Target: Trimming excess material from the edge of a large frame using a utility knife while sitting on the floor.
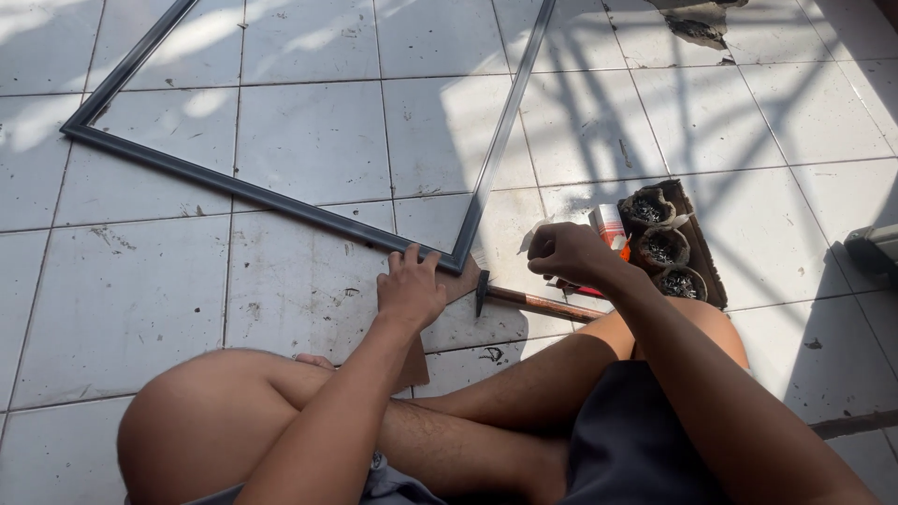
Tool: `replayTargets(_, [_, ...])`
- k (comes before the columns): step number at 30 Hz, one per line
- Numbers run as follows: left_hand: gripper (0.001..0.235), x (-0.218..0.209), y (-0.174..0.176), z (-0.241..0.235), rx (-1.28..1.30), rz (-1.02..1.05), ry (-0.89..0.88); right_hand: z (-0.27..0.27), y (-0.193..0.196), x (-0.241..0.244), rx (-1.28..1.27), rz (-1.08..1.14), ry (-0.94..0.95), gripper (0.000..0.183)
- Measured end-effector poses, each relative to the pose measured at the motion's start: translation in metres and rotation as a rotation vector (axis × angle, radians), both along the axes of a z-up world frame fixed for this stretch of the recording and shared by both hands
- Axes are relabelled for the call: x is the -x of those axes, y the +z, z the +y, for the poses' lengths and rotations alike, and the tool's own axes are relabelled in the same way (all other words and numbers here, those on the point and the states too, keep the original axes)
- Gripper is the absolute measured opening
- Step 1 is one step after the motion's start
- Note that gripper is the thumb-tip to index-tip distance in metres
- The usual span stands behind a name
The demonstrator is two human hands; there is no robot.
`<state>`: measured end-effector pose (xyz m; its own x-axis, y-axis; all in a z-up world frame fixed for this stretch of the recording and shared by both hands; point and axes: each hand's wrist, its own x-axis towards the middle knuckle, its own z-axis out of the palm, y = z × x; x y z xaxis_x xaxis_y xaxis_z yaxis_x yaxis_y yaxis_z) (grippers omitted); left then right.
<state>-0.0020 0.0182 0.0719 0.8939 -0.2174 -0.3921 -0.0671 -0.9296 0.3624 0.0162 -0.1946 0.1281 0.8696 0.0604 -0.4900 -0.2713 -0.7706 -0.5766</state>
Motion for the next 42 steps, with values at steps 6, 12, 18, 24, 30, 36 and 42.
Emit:
replayTargets(6, [0.062,0.004,0.016,-0.002,-0.071,0.171,-0.052,0.031,-0.021,-0.013,-0.199,-0.136,0.035,0.024])
replayTargets(12, [0.071,0.003,-0.017,-0.001,-0.151,0.154,-0.092,0.034,-0.088,-0.021,-0.363,-0.346,-0.063,0.02])
replayTargets(18, [0.072,-0.004,-0.015,-0.002,-0.165,0.164,-0.088,0.04,-0.108,-0.031,-0.333,-0.466,0.131,0.013])
replayTargets(24, [0.077,-0.006,-0.025,-0.003,-0.206,0.167,-0.113,0.044,-0.114,-0.034,-0.294,-0.555,0.262,0.019])
replayTargets(30, [0.078,-0.007,-0.022,-0.005,-0.195,0.194,-0.108,0.04,-0.114,-0.032,-0.216,-0.581,0.381,0.039])
replayTargets(36, [0.079,-0.008,-0.021,-0.005,-0.195,0.189,-0.104,0.042,-0.12,-0.034,-0.132,-0.629,0.432,0.044])
replayTargets(42, [0.081,-0.007,-0.026,-0.004,-0.186,0.169,-0.108,0.041,-0.121,-0.034,-0.154,-0.627,0.414,0.044])
